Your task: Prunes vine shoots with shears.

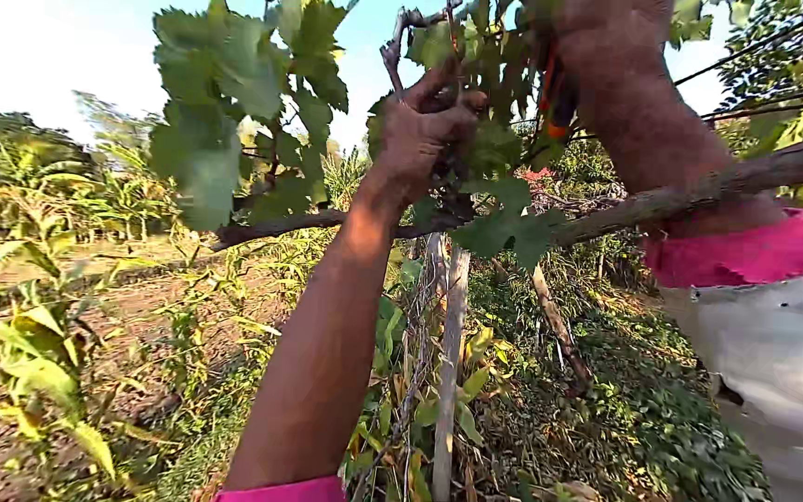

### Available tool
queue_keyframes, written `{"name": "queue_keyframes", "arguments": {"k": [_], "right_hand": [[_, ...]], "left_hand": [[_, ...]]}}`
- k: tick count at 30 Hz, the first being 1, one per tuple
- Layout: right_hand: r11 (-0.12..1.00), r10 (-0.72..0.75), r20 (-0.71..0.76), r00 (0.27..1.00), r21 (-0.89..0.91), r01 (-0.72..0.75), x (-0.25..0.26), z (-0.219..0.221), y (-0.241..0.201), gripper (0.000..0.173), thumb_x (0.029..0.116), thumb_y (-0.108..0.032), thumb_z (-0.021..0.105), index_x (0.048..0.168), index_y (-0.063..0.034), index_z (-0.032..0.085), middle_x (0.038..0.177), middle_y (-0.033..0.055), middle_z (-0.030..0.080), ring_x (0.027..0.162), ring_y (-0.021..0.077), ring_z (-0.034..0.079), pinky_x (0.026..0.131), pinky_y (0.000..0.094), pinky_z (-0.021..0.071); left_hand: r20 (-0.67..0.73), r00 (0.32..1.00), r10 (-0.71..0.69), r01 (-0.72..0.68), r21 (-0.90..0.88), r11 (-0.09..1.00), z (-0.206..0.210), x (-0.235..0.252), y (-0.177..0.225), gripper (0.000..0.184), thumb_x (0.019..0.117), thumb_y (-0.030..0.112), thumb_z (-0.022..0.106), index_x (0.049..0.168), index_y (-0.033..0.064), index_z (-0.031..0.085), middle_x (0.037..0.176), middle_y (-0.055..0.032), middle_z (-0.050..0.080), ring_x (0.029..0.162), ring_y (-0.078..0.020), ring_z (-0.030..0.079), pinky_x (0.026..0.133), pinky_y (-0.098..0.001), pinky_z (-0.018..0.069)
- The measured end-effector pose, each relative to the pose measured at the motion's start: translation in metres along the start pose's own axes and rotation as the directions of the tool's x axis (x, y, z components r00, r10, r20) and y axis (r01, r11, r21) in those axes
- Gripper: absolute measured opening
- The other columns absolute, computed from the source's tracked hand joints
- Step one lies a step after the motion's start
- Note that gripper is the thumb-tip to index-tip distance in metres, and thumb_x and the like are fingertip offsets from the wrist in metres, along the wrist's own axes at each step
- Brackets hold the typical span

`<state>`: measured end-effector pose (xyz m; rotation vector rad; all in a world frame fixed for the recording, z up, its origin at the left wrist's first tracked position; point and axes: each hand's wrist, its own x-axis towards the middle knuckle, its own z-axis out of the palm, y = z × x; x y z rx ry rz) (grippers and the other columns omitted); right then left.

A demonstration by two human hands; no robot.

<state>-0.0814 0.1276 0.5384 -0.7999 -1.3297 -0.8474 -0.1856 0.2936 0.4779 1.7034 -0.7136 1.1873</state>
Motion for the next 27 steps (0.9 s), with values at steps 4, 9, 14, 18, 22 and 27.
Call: {"name": "queue_keyframes", "arguments": {"k": [4,9,14,18,22,27], "right_hand": [[0.963,0.081,0.101,0.992,-0.263,-0.052,-0.026,-0.019,-0.002,0.035,0.0961,-0.013,0.067,0.126,0.003,0.06,0.109,0.0099,0.064,0.097,0.0065,0.062,0.089,0.0252,0.053],[0.994,-0.065,0.339,0.938,-0.063,0.091,-0.009,0.006,0.011,0.025,0.1051,-0.01,0.053,0.126,0.0036,0.058,0.111,0.0079,0.064,0.102,0.0034,0.062,0.091,0.0186,0.0528],[0.848,0.01,0.32,0.947,-0.504,0.161,0.001,0.036,-0.029,0.034,0.0845,-0.022,0.075,0.112,-0.0038,0.067,0.102,0.0133,0.069,0.096,0.027,0.067,0.087,0.0519,0.052],[0.917,0.035,0.256,0.966,-0.393,0.071,0.002,0.037,-0.02,0.019,0.0825,-0.015,0.072,0.1,-0.0078,0.071,0.09,0.0058,0.068,0.082,0.0165,0.065,0.076,0.0434,0.0531],[0.998,0.034,0.085,0.996,-0.06,-0.029,-0.002,0.019,0.003,0.014,0.086,-0.01,0.072,0.096,-0.0026,0.066,0.078,0.0057,0.064,0.059,0.0133,0.062,0.055,0.0329,0.0563],[0.962,0.145,0.184,0.972,-0.254,-0.095,-0.044,-0.023,0.004,0.031,0.0801,-0.007,0.072,0.11,-0.0077,0.065,0.089,0.002,0.065,0.072,0.01,0.064,0.064,0.0324,0.0578]], "left_hand": [[-0.007,1.0,0.015,-0.015,0.012,1.0,0.002,-0.002,-0.003,0.069,0.0886,-0.009,0.065,0.153,0.0037,0.044,0.111,-0.0135,0.072,0.066,-0.0112,0.062,0.055,-0.0231,0.051],[-0.05,0.998,0.045,-0.041,0.078,0.996,0.013,-0.009,0.006,0.027,0.0871,-0.01,0.065,0.11,0.003,0.067,0.085,-0.0018,0.071,0.066,-0.0077,0.065,0.059,-0.0239,0.0572],[-0.183,0.971,-0.157,0.212,0.339,0.917,0.054,-0.058,0.071,0.03,0.1039,-0.005,0.046,0.132,-0.0002,0.057,0.108,-0.0056,0.065,0.093,-0.0064,0.063,0.085,-0.0227,0.052],[0.036,0.998,0.05,-0.056,0.176,0.983,0.003,-0.009,0.003,0.053,0.0869,-0.008,0.068,0.139,-0.0045,0.057,0.117,-0.0143,0.07,0.09,-0.0147,0.07,0.072,-0.0271,0.06],[-0.192,0.979,-0.073,0.11,0.191,0.976,0.022,-0.023,0.014,0.053,0.0931,-0.007,0.062,0.144,0.0054,0.055,0.128,-0.0086,0.066,0.108,-0.0153,0.066,0.09,-0.0318,0.0569],[-0.092,0.99,-0.103,0.106,0.033,0.994,0.003,-0.022,-0.006,0.026,0.0976,0.014,0.058,0.122,0.0099,0.066,0.1,-0.0012,0.067,0.086,-0.0117,0.065,0.076,-0.033,0.057]]}}
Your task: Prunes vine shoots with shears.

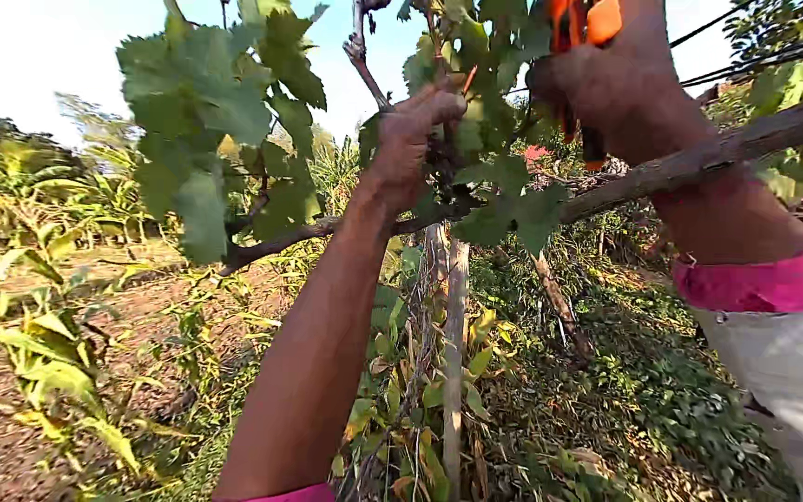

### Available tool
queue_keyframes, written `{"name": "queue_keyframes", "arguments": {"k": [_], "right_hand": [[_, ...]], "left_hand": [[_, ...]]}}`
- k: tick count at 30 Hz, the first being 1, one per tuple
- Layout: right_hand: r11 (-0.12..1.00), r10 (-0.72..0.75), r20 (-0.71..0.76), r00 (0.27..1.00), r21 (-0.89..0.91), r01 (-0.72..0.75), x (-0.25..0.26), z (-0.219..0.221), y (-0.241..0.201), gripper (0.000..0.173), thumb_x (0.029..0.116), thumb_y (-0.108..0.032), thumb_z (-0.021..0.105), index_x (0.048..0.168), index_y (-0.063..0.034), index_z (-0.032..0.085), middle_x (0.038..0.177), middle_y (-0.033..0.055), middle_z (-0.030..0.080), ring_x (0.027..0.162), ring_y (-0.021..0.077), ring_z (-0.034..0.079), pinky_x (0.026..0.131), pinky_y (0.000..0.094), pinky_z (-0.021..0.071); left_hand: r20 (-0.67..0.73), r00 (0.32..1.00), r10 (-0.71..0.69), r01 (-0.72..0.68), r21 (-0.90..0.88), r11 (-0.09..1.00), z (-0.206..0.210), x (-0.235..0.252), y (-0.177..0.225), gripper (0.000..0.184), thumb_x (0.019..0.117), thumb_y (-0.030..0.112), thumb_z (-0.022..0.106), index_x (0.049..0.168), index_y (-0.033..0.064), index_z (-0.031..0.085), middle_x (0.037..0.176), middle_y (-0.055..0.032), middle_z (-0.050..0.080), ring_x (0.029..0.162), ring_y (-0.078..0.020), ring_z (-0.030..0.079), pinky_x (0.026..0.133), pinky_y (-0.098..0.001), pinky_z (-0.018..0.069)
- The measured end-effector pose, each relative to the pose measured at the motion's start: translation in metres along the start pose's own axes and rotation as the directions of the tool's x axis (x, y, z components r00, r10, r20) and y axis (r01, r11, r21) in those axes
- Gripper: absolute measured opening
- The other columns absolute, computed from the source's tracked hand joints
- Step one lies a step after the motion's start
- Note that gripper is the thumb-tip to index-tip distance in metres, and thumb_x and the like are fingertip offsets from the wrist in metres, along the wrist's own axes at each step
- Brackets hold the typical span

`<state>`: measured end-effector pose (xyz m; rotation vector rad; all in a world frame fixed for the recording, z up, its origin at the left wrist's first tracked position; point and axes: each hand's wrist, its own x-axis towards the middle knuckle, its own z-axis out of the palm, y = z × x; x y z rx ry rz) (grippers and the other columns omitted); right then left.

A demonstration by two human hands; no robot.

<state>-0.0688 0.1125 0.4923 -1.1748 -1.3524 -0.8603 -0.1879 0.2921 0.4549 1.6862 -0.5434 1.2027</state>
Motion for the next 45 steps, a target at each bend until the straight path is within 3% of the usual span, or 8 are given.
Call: {"name": "queue_keyframes", "arguments": {"k": [3,8,11,13,21,27,35,45], "right_hand": [[0.996,-0.021,-0.003,1.0,-0.084,0.02,-0.007,0.011,0.027,0.042,0.0723,-0.01,0.07,0.114,-0.0046,0.067,0.1,0.0093,0.069,0.085,0.0186,0.066,0.073,0.0449,0.0556],[0.802,-0.024,-0.067,0.997,0.595,0.06,0.0,0.058,0.053,0.044,0.0776,0.006,0.072,0.119,0.0,0.06,0.106,0.0087,0.068,0.081,0.0143,0.067,0.066,0.0301,0.0601],[0.703,0.18,0.018,0.984,0.697,-0.141,-0.008,0.074,0.031,0.038,0.0856,0.008,0.067,0.12,-0.0061,0.058,0.105,0.0011,0.066,0.091,0.0089,0.066,0.081,0.0268,0.0586],[0.633,-0.029,-0.027,0.999,0.773,0.039,0.005,0.091,0.059,0.04,0.0787,0.009,0.07,0.115,-0.0013,0.056,0.099,0.0056,0.067,0.089,0.0136,0.068,0.08,0.0315,0.061],[0.903,-0.313,-0.186,0.932,0.247,0.352,-0.001,0.086,0.066,0.042,0.0795,-0.005,0.071,0.119,0.0074,0.061,0.091,0.0068,0.069,0.077,0.0086,0.066,0.072,0.0282,0.0584],[0.972,0.026,-0.09,0.996,0.234,-0.004,-0.021,0.062,0.036,0.05,0.0776,-0.003,0.079,0.125,-0.0007,0.063,0.099,0.0109,0.069,0.072,0.0164,0.07,0.063,0.036,0.063],[0.954,0.273,0.316,0.909,0.029,-0.297,-0.038,0.006,0.075,0.035,0.082,-0.004,0.081,0.115,-0.0042,0.069,0.093,0.0086,0.071,0.07,0.0154,0.066,0.066,0.0374,0.0592],[0.911,0.374,0.385,0.844,0.02,-0.413,-0.013,-0.002,0.07,0.033,0.0849,-0.006,0.079,0.116,-0.0055,0.068,0.09,0.009,0.073,0.065,0.0179,0.07,0.061,0.0352,0.0625]], "left_hand": [[-0.03,0.994,-0.104,0.101,-0.093,0.991,0.01,-0.008,-0.002,0.013,0.1003,0.016,0.054,0.101,0.0072,0.063,0.088,-0.0067,0.069,0.076,-0.0192,0.069,0.069,-0.0406,0.0616],[-0.106,0.99,-0.093,0.087,-0.065,0.994,0.01,-0.014,-0.01,0.009,0.0997,0.015,0.055,0.097,0.011,0.062,0.082,-0.0016,0.065,0.06,-0.012,0.062,0.055,-0.0297,0.058],[-0.129,0.985,-0.111,0.106,-0.045,0.993,0.011,-0.014,-0.008,0.009,0.0989,0.016,0.058,0.106,0.0114,0.059,0.089,-0.0025,0.064,0.066,-0.0135,0.063,0.058,-0.0315,0.0583],[-0.125,0.99,-0.072,0.071,-0.015,0.997,0.009,-0.011,-0.009,0.03,0.0966,0.016,0.06,0.125,0.0142,0.05,0.103,-0.0048,0.062,0.07,-0.0157,0.064,0.058,-0.0337,0.0595],[0.014,0.997,-0.08,0.079,0.033,0.996,0.003,-0.01,-0.012,0.038,0.0991,0.022,0.049,0.137,0.0218,0.053,0.123,-0.0012,0.061,0.073,-0.0115,0.063,0.055,-0.0272,0.0553],[-0.12,0.988,-0.094,0.094,-0.01,0.996,0.014,-0.011,-0.011,0.013,0.1001,0.018,0.053,0.09,0.0155,0.061,0.079,0.0009,0.065,0.057,-0.0091,0.061,0.051,-0.0266,0.0553],[-0.098,0.984,-0.149,0.153,0.035,0.988,0.012,-0.007,-0.001,0.02,0.1033,0.025,0.049,0.099,0.0105,0.062,0.077,-0.0063,0.07,0.064,-0.0141,0.068,0.056,-0.0267,0.0564],[-0.071,0.986,-0.149,0.155,0.094,0.983,0.013,-0.003,-0.005,0.025,0.1037,0.026,0.048,0.092,0.0101,0.063,0.07,-0.0054,0.071,0.057,-0.0123,0.066,0.051,-0.0246,0.0542]]}}
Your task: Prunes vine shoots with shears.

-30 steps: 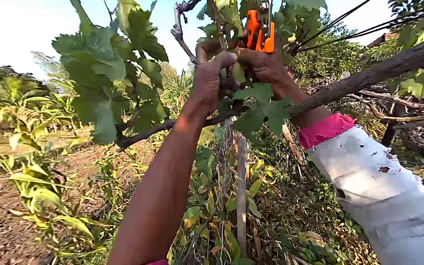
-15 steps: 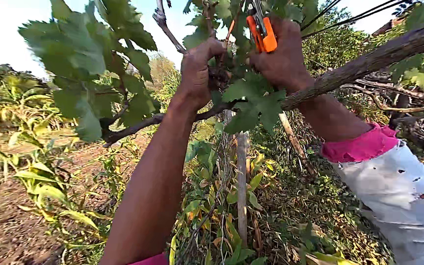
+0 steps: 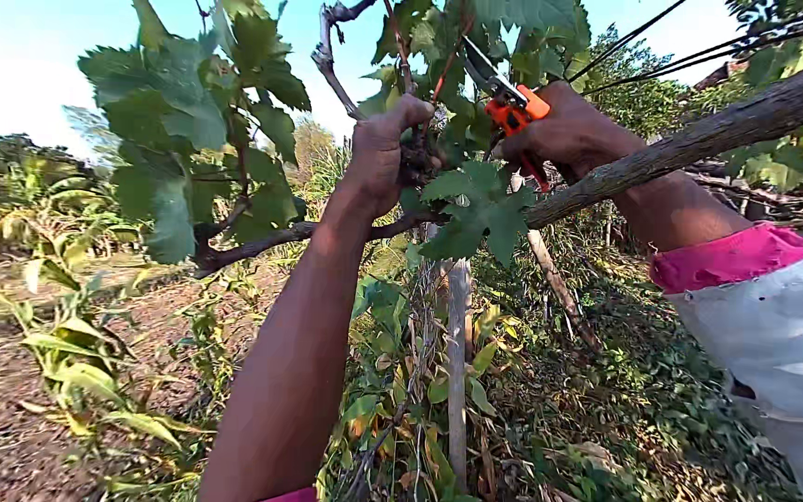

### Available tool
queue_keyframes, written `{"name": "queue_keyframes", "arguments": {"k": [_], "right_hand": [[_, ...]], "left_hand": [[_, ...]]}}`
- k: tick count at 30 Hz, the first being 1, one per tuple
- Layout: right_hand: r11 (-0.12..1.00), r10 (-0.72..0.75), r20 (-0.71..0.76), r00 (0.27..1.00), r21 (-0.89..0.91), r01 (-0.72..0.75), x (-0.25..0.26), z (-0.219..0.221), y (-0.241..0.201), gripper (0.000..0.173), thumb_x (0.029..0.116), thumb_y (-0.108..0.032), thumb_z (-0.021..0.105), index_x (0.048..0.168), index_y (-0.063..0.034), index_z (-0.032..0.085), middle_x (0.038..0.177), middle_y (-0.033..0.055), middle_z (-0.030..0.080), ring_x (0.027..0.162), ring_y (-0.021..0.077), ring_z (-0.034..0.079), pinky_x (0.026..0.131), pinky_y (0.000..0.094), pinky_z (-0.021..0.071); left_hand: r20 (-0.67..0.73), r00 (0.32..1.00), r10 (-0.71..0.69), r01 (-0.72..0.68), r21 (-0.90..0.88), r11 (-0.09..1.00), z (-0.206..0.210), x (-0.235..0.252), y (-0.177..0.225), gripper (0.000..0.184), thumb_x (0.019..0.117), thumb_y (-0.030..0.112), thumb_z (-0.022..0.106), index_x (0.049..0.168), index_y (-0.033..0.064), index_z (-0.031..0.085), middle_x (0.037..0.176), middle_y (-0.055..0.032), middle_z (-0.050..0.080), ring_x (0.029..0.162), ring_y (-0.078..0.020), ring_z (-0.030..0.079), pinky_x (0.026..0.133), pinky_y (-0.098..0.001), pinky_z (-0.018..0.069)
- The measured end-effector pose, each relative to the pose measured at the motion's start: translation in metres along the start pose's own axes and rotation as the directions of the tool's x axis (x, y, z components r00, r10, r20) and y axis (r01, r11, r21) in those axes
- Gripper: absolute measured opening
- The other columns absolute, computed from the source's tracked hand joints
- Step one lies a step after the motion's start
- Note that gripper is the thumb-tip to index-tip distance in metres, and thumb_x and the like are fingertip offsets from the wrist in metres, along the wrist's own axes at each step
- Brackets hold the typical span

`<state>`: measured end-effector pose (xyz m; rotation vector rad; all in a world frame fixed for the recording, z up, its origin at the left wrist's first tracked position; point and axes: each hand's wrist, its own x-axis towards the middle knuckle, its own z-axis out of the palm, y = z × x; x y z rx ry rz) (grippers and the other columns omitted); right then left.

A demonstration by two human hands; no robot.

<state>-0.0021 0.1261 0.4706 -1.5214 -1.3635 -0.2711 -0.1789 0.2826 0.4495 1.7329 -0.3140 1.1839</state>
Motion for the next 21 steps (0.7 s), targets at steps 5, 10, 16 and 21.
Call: {"name": "queue_keyframes", "arguments": {"k": [5,10,16,21], "right_hand": [[0.994,-0.067,-0.01,0.998,0.084,0.067,-0.006,0.004,0.007,0.032,0.0827,-0.006,0.083,0.112,-0.0053,0.07,0.078,0.0059,0.068,0.052,0.0123,0.06,0.051,0.0298,0.056],[0.877,-0.116,-0.357,0.927,0.401,0.264,-0.015,0.039,-0.007,0.018,0.0857,-0.007,0.08,0.099,-0.0046,0.068,0.063,-0.0003,0.061,0.043,0.0075,0.053,0.04,0.0247,0.0499],[0.653,-0.479,-0.436,0.762,0.403,0.641,0.025,0.041,-0.051,0.036,0.0866,0.0,0.077,0.118,0.0031,0.06,0.096,0.0075,0.072,0.078,0.0141,0.07,0.073,0.0317,0.0628],[0.828,-0.407,-0.23,0.884,0.315,0.463,-0.028,0.053,-0.046,0.025,0.1032,-0.013,0.061,0.124,0.0007,0.062,0.092,0.0011,0.067,0.078,0.0012,0.062,0.074,0.0166,0.0533]], "left_hand": [[-0.034,0.999,-0.025,0.025,-0.001,1.0,-0.001,-0.002,0.003,0.022,0.1027,0.026,0.05,0.094,0.0099,0.062,0.067,-0.006,0.069,0.055,-0.0131,0.066,0.051,-0.0256,0.0553],[-0.028,1.0,0.008,-0.009,-0.022,1.0,0.003,0.002,0.001,0.019,0.1021,0.022,0.051,0.09,0.0104,0.06,0.065,-0.0038,0.066,0.055,-0.0125,0.065,0.052,-0.0266,0.0564],[-0.044,0.999,0.031,-0.031,0.01,0.999,0.0,-0.002,0.002,0.02,0.1028,0.023,0.053,0.095,0.0092,0.065,0.073,-0.0039,0.071,0.059,-0.0129,0.068,0.054,-0.0269,0.0583],[-0.046,0.985,0.166,-0.167,-0.027,0.986,-0.011,-0.002,0.0,0.013,0.1011,0.016,0.058,0.092,0.0073,0.06,0.078,-0.0048,0.069,0.064,-0.0145,0.067,0.055,-0.0294,0.0584]]}}
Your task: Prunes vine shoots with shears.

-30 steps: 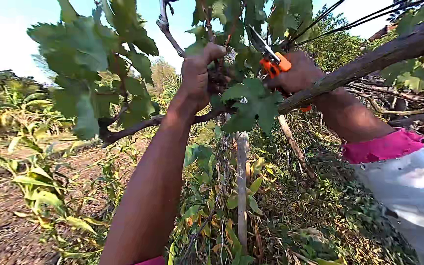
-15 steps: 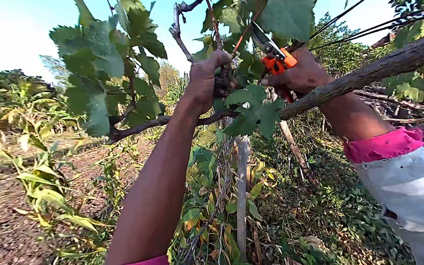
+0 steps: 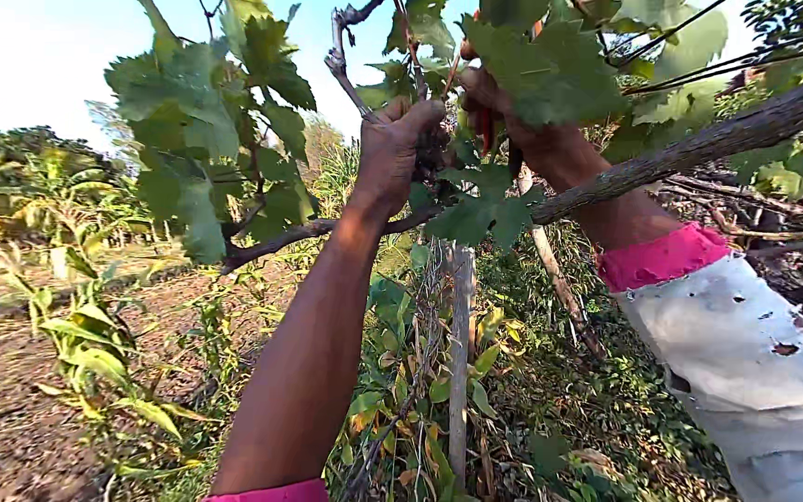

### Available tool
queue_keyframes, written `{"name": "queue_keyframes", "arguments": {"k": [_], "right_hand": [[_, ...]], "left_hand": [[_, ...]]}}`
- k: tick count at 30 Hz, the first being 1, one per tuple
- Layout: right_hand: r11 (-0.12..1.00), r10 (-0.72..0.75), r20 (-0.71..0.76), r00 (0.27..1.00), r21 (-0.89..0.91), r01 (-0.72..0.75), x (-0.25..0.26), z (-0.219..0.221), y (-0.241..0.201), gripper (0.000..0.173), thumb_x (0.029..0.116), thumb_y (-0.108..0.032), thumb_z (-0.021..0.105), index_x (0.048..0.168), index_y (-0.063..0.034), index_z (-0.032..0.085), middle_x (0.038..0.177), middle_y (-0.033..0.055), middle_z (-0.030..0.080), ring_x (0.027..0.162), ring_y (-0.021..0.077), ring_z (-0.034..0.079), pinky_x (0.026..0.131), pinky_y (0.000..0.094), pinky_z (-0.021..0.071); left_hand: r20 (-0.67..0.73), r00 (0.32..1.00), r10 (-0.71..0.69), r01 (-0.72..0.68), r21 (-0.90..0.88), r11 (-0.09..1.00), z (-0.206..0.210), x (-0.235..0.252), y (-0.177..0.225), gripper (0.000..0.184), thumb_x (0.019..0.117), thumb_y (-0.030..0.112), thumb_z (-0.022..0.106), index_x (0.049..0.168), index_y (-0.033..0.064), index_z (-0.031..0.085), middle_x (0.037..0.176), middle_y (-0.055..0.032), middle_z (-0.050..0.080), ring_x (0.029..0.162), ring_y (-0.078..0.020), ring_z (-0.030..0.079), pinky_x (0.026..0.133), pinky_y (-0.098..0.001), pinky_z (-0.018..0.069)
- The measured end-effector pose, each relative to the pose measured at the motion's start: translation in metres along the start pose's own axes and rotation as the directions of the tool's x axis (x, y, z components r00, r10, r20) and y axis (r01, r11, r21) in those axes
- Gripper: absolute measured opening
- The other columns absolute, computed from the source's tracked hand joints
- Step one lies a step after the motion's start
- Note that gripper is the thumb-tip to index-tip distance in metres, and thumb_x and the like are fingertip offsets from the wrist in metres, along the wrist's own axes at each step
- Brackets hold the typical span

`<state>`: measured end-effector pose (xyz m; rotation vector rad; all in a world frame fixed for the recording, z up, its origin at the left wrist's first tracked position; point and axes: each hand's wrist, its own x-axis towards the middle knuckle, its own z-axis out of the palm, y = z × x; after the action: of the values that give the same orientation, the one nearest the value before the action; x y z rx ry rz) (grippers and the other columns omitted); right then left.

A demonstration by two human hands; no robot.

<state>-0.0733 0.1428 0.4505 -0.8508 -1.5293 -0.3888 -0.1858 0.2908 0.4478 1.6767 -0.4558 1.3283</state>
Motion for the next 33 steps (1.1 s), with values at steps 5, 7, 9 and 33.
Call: {"name": "queue_keyframes", "arguments": {"k": [5,7,9,33], "right_hand": [[0.919,0.09,-0.154,0.984,0.393,-0.023,0.048,0.002,0.041,0.02,0.1051,-0.011,0.054,0.124,-0.0053,0.056,0.099,0.0041,0.069,0.064,0.0078,0.062,0.06,0.0233,0.056],[0.792,0.343,-0.139,0.929,0.574,-0.206,0.063,0.007,0.038,0.014,0.0995,-0.005,0.059,0.113,-0.0062,0.057,0.087,0.0071,0.064,0.057,0.0125,0.059,0.052,0.0264,0.0553],[0.648,0.465,0.032,0.885,0.669,-0.365,0.073,0.008,0.04,0.012,0.0996,-0.009,0.054,0.111,-0.0093,0.054,0.088,0.0072,0.06,0.06,0.0145,0.057,0.054,0.0299,0.054],[0.988,0.108,-0.174,0.979,-0.086,-0.125,0.006,-0.023,0.041,0.022,0.0995,-0.011,0.065,0.117,0.0019,0.062,0.09,0.0032,0.066,0.072,0.0046,0.062,0.066,0.0227,0.0565]], "left_hand": [[0.079,0.997,-0.015,0.02,-0.057,0.998,0.006,0.001,0.002,0.007,0.1016,0.012,0.055,0.095,0.0099,0.055,0.071,-0.0023,0.065,0.058,-0.0113,0.064,0.053,-0.0252,0.0562],[0.093,0.995,-0.037,0.043,-0.072,0.996,0.007,-0.001,0.002,0.003,0.1021,0.012,0.053,0.101,0.0099,0.055,0.071,-0.0016,0.062,0.059,-0.0118,0.063,0.056,-0.0265,0.0572],[0.083,0.995,-0.049,0.055,-0.071,0.996,0.007,-0.002,0.001,0.009,0.1025,0.013,0.052,0.102,0.0081,0.06,0.069,-0.0009,0.062,0.058,-0.0119,0.062,0.056,-0.0272,0.057],[-0.215,0.956,0.197,-0.25,-0.253,0.935,-0.007,0.032,0.047,0.064,0.1098,0.046,0.034,0.162,0.0213,0.006,0.156,-0.0181,0.037,0.123,-0.0341,0.06,0.088,-0.0534,0.0604]]}}
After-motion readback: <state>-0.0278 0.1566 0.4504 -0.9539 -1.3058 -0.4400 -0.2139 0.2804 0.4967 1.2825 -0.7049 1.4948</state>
